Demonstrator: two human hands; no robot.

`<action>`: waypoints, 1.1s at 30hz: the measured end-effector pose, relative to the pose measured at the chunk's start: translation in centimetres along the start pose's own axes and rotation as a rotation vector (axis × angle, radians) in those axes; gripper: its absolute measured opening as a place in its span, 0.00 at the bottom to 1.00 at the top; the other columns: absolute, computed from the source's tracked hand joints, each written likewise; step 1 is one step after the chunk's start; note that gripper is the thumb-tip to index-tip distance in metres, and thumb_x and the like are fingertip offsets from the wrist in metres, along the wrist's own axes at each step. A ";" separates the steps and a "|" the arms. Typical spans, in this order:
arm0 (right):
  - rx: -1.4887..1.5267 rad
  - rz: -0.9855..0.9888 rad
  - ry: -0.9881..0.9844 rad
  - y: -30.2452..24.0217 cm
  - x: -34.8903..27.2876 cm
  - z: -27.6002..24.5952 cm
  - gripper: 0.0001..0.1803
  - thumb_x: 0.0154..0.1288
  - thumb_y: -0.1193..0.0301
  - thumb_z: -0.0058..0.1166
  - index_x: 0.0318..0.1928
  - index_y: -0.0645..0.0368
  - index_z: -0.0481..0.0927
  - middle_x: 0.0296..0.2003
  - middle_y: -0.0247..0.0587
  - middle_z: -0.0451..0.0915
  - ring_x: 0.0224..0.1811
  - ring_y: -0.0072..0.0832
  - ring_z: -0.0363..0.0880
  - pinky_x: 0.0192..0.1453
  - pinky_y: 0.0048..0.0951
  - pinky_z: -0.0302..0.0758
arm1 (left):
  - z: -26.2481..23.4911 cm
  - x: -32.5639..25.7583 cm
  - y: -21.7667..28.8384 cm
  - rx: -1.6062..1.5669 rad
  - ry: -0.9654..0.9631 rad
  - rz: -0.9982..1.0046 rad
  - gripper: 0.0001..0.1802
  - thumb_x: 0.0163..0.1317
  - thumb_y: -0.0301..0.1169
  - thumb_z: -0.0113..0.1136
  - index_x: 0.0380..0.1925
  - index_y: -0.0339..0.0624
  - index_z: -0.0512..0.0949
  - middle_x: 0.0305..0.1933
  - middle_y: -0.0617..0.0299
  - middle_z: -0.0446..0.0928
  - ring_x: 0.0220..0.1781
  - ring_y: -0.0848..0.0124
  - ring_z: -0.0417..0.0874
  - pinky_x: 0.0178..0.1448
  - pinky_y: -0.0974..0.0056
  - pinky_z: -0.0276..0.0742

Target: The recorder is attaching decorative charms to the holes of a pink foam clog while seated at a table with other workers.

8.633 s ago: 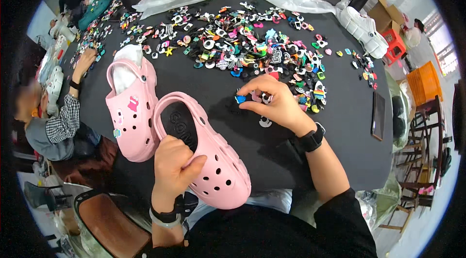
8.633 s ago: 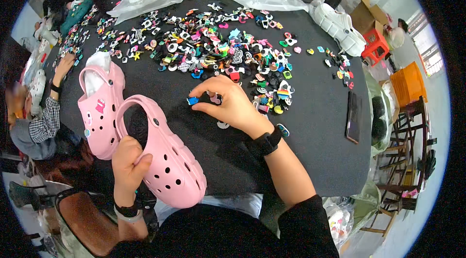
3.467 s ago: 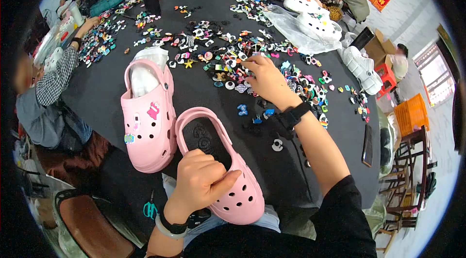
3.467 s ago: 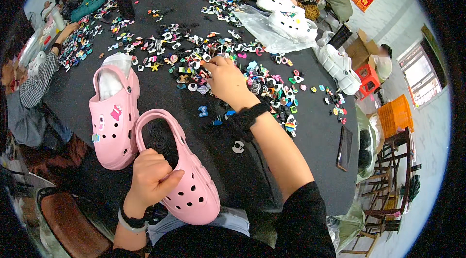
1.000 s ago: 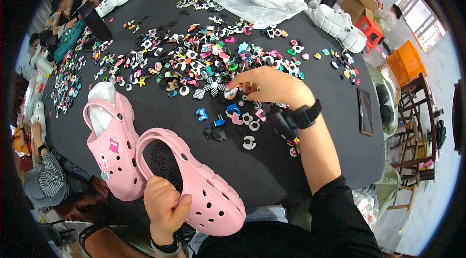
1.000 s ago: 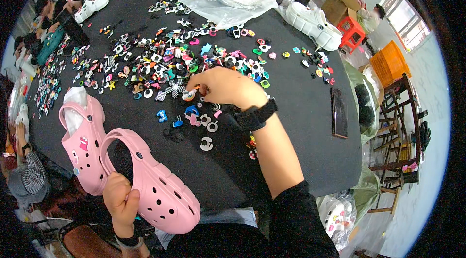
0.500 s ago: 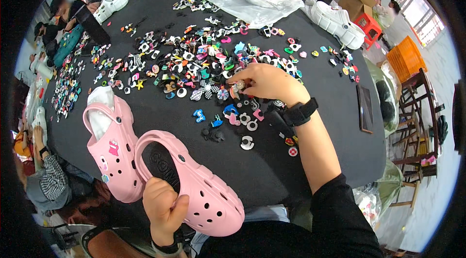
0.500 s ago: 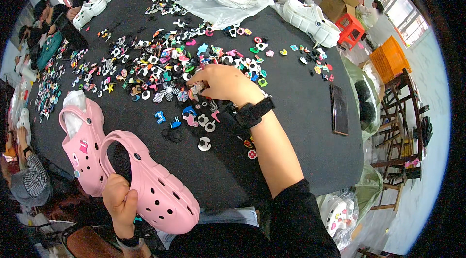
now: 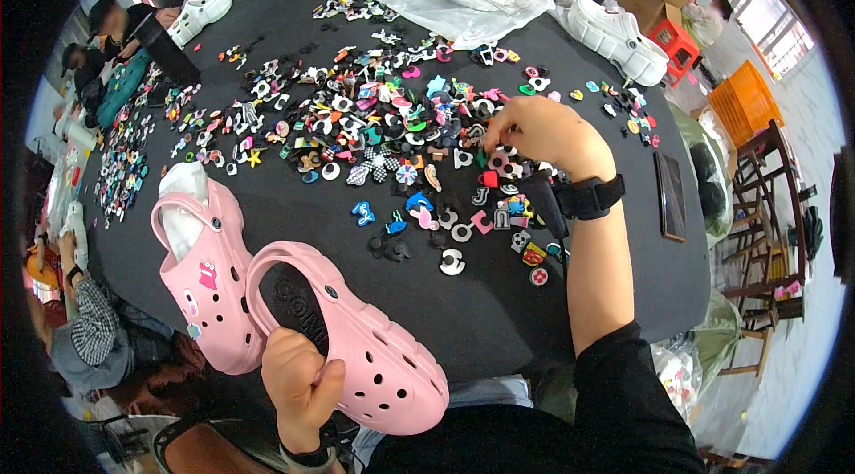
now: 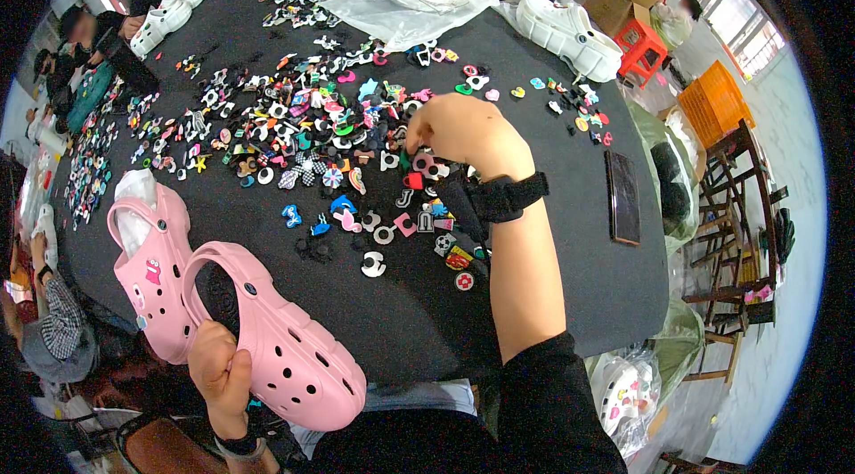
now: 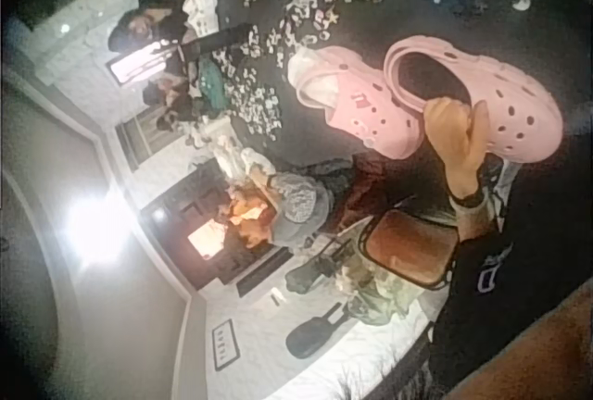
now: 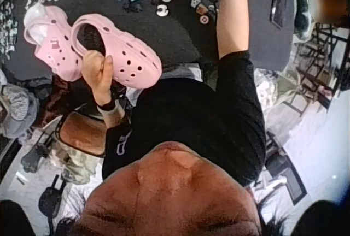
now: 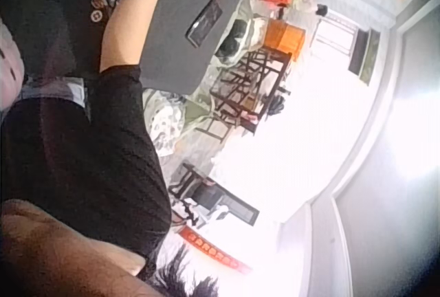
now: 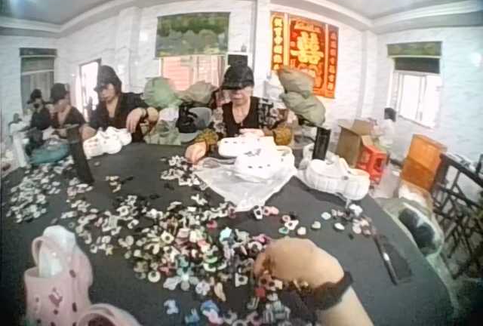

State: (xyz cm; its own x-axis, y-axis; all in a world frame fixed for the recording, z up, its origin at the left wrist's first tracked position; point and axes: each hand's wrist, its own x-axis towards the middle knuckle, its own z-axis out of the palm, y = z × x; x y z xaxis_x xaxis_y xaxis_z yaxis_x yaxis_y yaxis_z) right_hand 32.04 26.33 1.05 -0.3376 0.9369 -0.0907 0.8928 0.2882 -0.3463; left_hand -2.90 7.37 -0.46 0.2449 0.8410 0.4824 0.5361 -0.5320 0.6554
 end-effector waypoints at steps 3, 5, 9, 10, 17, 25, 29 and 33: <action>0.059 -0.054 0.132 -0.3 -0.4 -0.7 0.08 0.50 0.72 0.61 0.34 0.53 0.83 0.32 0.37 0.84 0.38 0.35 0.83 0.43 0.34 0.77 | 0.0 0.0 0.1 -0.013 0.003 -0.014 0.17 0.45 0.26 0.64 0.14 0.42 0.62 0.16 0.60 0.61 0.20 0.61 0.61 0.30 0.59 0.57; 0.044 -0.026 0.121 -0.4 -0.5 -0.9 0.08 0.51 0.71 0.61 0.34 0.54 0.83 0.33 0.38 0.84 0.38 0.36 0.83 0.43 0.34 0.77 | 0.0 0.0 0.2 -0.019 0.003 -0.031 0.16 0.45 0.25 0.63 0.14 0.42 0.62 0.16 0.60 0.61 0.20 0.61 0.61 0.30 0.59 0.57; 0.062 0.030 0.171 0.5 -0.5 -0.9 0.10 0.52 0.71 0.61 0.37 0.55 0.83 0.33 0.39 0.84 0.39 0.37 0.83 0.45 0.35 0.77 | 0.0 0.1 0.1 -0.017 -0.006 -0.004 0.16 0.45 0.25 0.63 0.14 0.42 0.61 0.16 0.60 0.61 0.20 0.61 0.61 0.29 0.59 0.56; 0.044 0.058 0.165 0.8 -0.3 -0.7 0.10 0.52 0.71 0.61 0.37 0.55 0.83 0.33 0.39 0.84 0.39 0.37 0.83 0.45 0.35 0.77 | 0.0 0.1 0.1 -0.021 0.000 -0.007 0.17 0.45 0.25 0.63 0.14 0.42 0.61 0.16 0.60 0.61 0.20 0.61 0.61 0.29 0.59 0.56; 0.129 -0.084 0.150 0.9 1.7 2.1 0.22 0.54 0.78 0.61 0.52 0.56 0.78 0.39 0.42 0.83 0.41 0.35 0.83 0.47 0.35 0.77 | 0.1 0.0 0.0 0.004 -0.004 0.004 0.17 0.45 0.25 0.63 0.14 0.42 0.61 0.16 0.60 0.61 0.20 0.61 0.61 0.29 0.60 0.56; 0.414 -0.221 0.300 0.5 2.2 1.5 0.17 0.54 0.79 0.57 0.47 0.56 0.81 0.39 0.44 0.84 0.39 0.35 0.83 0.46 0.33 0.78 | 0.2 -0.2 -0.3 0.002 0.021 0.006 0.17 0.46 0.26 0.63 0.14 0.42 0.61 0.17 0.59 0.61 0.20 0.61 0.61 0.29 0.60 0.57; 0.257 -0.104 0.236 1.4 1.3 0.7 0.13 0.54 0.76 0.59 0.42 0.56 0.82 0.36 0.42 0.84 0.39 0.35 0.83 0.45 0.34 0.78 | 0.2 -0.3 -0.3 0.000 0.020 0.001 0.17 0.46 0.26 0.63 0.14 0.42 0.61 0.17 0.59 0.60 0.20 0.61 0.61 0.29 0.60 0.57; 0.101 0.008 0.141 1.5 1.0 1.7 0.14 0.53 0.71 0.62 0.43 0.53 0.83 0.36 0.40 0.84 0.40 0.36 0.83 0.45 0.35 0.77 | 0.1 -0.3 -0.3 0.014 0.005 0.001 0.17 0.46 0.26 0.63 0.15 0.42 0.61 0.17 0.59 0.61 0.20 0.61 0.61 0.29 0.60 0.57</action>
State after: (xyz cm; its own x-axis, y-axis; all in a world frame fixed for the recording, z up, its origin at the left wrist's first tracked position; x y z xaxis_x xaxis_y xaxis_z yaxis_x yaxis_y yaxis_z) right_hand 32.55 27.39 -1.11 -0.2786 0.9597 0.0357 0.8584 0.2656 -0.4389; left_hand -3.06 7.33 -0.89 0.2411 0.8400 0.4861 0.5474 -0.5313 0.6466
